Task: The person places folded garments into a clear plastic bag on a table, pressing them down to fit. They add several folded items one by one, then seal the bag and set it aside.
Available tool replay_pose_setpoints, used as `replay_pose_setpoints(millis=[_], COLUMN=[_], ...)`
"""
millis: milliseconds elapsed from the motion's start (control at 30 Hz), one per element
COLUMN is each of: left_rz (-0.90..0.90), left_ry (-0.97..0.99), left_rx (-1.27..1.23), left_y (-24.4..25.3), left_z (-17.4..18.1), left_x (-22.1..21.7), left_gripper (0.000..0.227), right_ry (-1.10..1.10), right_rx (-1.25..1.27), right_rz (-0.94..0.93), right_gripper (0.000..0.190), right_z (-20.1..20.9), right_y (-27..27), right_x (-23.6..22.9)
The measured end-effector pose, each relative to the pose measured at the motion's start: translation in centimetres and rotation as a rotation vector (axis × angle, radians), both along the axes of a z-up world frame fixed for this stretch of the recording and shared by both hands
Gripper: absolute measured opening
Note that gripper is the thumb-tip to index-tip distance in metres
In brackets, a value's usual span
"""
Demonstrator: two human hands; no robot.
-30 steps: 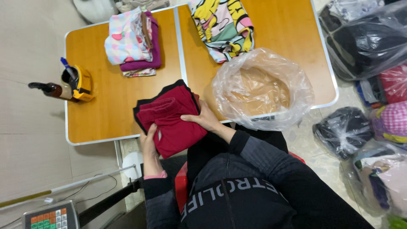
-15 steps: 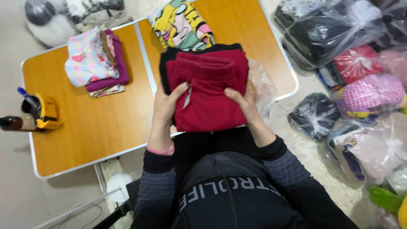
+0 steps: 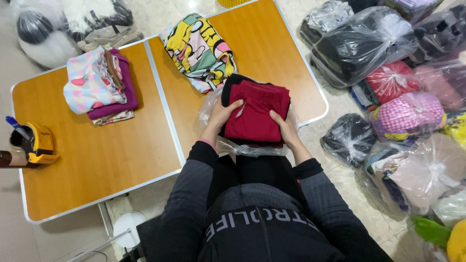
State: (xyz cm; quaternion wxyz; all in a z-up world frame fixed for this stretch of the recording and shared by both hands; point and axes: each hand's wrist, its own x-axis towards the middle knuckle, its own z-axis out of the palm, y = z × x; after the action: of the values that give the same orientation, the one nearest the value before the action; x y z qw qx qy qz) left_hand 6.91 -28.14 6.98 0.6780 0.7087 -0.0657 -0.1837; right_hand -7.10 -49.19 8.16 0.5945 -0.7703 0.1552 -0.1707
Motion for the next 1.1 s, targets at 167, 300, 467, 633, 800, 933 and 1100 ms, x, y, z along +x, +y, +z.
replay_pose_setpoints(millis=[167, 300, 467, 633, 800, 933, 1100], left_rz=[0.041, 0.146, 0.242, 0.359, 0.342, 0.240, 0.135], left_ry=[0.085, 0.079, 0.035, -0.091, -0.600, -0.762, -0.868], left_rx=[0.018, 0.092, 0.048, 0.570, 0.844, 0.790, 0.861], left_y=[2.2, 5.0, 9.6, 12.7, 11.4, 6.7, 2.6], left_z=[-1.4, -1.2, -1.3, 0.1, 3.6, 5.7, 5.7], left_x=[-0.3, -1.9, -4.4, -6.6, -8.6, -8.4, -7.4], left_gripper=[0.072, 0.074, 0.075, 0.079, 0.088, 0.072, 0.072], right_ry=[0.104, 0.178, 0.133, 0.308, 0.260, 0.251, 0.238], right_rx=[0.141, 0.109, 0.035, -0.027, -0.027, -0.094, -0.039], right_rz=[0.102, 0.169, 0.314, 0.384, 0.433, 0.406, 0.441], right_gripper=[0.090, 0.094, 0.098, 0.098, 0.100, 0.101, 0.103], right_z=[-1.7, -1.5, -1.6, -2.4, -4.4, -6.2, -7.4], right_y=[0.4, 1.7, 5.6, 8.5, 9.1, 8.9, 7.6], right_x=[1.2, 2.0, 2.8, 3.1, 3.4, 3.6, 3.9])
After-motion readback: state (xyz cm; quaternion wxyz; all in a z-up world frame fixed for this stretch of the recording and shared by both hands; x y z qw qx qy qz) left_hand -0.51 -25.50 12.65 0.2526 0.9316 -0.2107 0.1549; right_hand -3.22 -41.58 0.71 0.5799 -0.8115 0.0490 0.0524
